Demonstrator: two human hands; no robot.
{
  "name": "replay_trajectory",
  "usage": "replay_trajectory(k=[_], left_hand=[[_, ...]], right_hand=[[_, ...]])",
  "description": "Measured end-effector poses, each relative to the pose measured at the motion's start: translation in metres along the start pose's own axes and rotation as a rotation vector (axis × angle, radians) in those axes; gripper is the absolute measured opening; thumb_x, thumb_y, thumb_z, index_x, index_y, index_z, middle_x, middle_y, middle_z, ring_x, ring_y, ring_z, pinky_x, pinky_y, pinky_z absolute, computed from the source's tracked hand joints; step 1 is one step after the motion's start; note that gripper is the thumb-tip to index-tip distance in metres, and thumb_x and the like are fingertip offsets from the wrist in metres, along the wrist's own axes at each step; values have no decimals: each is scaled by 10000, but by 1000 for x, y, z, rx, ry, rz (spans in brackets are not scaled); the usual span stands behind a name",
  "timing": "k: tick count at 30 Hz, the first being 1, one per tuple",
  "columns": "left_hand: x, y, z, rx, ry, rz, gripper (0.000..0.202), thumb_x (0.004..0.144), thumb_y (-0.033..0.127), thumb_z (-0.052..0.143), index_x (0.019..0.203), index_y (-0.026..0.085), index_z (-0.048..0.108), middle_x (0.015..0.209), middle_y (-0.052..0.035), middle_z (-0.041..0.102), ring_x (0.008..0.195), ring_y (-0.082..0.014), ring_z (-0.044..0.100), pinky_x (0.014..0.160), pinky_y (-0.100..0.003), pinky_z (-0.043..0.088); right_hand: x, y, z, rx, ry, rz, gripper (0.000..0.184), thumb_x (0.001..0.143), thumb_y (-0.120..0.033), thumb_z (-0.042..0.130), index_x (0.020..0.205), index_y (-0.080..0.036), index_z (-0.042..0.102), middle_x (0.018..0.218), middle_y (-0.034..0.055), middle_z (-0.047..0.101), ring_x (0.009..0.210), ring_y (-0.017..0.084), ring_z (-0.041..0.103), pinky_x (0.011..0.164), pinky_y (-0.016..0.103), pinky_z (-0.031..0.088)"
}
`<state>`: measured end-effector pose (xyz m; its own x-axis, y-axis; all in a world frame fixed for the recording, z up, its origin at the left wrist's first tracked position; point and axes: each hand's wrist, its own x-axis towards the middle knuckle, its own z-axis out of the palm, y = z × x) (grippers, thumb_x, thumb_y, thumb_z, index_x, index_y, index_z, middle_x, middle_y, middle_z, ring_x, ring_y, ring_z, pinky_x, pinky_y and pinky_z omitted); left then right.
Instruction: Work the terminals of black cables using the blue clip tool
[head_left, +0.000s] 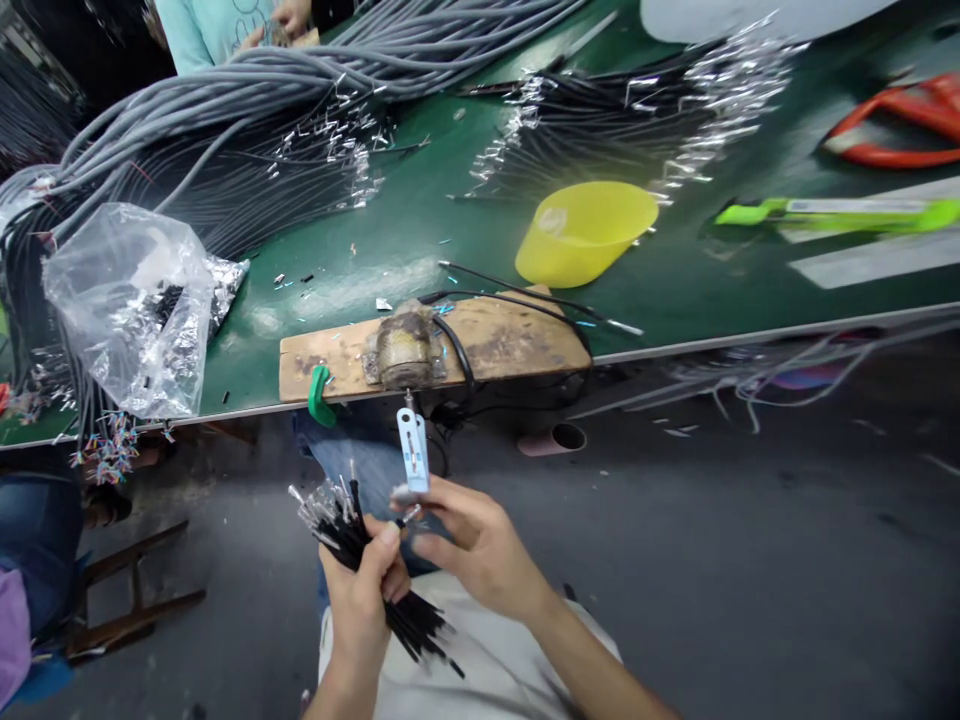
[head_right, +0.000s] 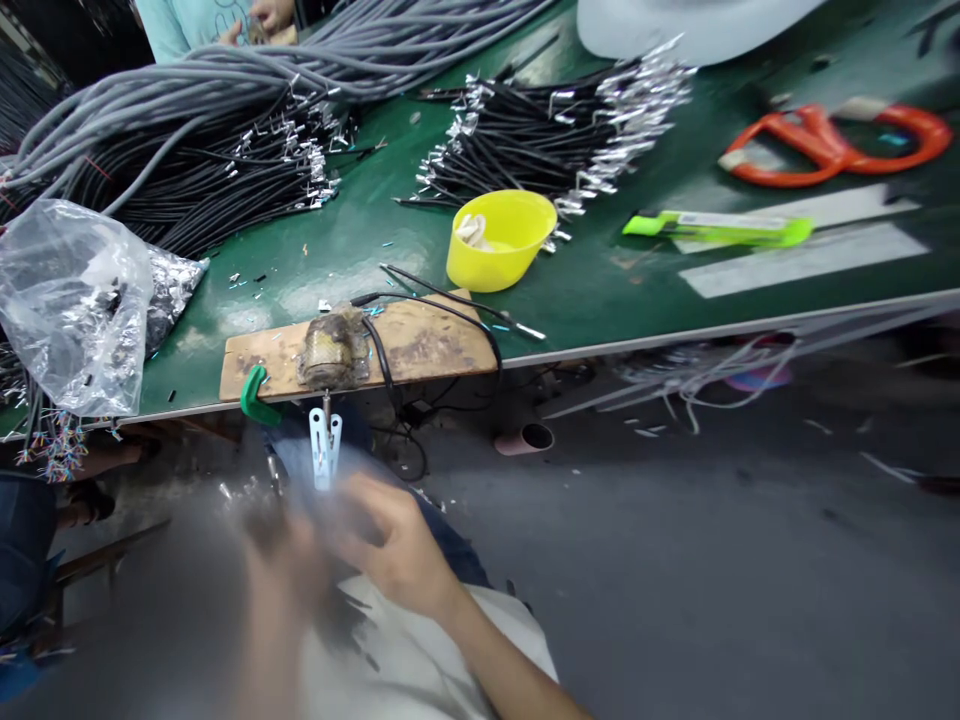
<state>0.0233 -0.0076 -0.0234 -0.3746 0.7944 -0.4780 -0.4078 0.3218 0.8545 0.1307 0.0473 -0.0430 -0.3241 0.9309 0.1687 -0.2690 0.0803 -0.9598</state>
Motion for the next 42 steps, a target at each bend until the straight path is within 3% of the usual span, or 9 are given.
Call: replay_trajectory(k=[4,7,10,12,17,24,34,38,42], left_hand=[[17,-3,-12,189,-57,13,326,611,442,728,517,200,531,336,61,372,264,-55,279,267,-205,239],[25,5,-17,323,-223,57,277,539,355,787,432,187,594,318,33,398,262,-81,328,261,-231,277],[20,17,-13,326,-177,237,82,610,261,753,601,199,701,556,-34,584,493,-161,538,472,-295,463],[14,22,-9,342,-149,297,47,617,225,749,626,205,707,625,-47,613,589,-193,578,577,-331,491],[3,27,-7,365,-77,385,100,609,287,764,618,213,696,645,-52,599,605,-211,585,585,-341,492],[4,38,3,369,-17,480,154,625,357,748,628,212,697,643,-50,603,614,-211,576,615,-353,490],[7,27,7,309,-21,417,139,621,334,747,611,204,700,613,-61,619,570,-212,586,552,-347,502],[7,17,-3,308,-18,397,158,610,338,742,614,185,699,624,-62,610,578,-211,595,576,-356,513],[8,1,-16,327,2,267,151,542,319,775,592,194,707,621,-70,652,540,-215,607,510,-335,522]], right_hand=[[4,-5,2,42,6,-3,177,792,-280,613,645,-181,623,636,15,542,629,143,472,604,266,371],[10,-6,3,426,-129,256,290,751,-419,622,612,-166,593,603,-3,482,559,120,419,538,252,341],[18,-3,0,575,-167,432,315,677,-429,670,563,-151,576,546,-22,457,515,99,387,515,238,318],[26,-2,-3,496,-76,445,310,634,-421,700,554,-150,575,531,-25,473,505,97,393,505,235,311],[53,-15,-8,227,242,343,449,644,-568,650,499,-154,558,480,-25,464,489,98,384,477,238,291],[68,-40,11,524,110,403,445,563,-567,727,509,-138,620,473,-17,518,447,74,404,445,211,343],[50,-8,4,721,158,504,442,627,-613,662,650,-172,683,557,14,611,505,126,510,519,253,417],[32,-4,-8,503,207,380,435,658,-580,656,545,-162,615,489,-12,510,460,104,422,462,239,348],[14,-18,-10,79,182,12,398,780,-384,609,461,-172,503,449,-31,412,464,107,374,458,245,301]])
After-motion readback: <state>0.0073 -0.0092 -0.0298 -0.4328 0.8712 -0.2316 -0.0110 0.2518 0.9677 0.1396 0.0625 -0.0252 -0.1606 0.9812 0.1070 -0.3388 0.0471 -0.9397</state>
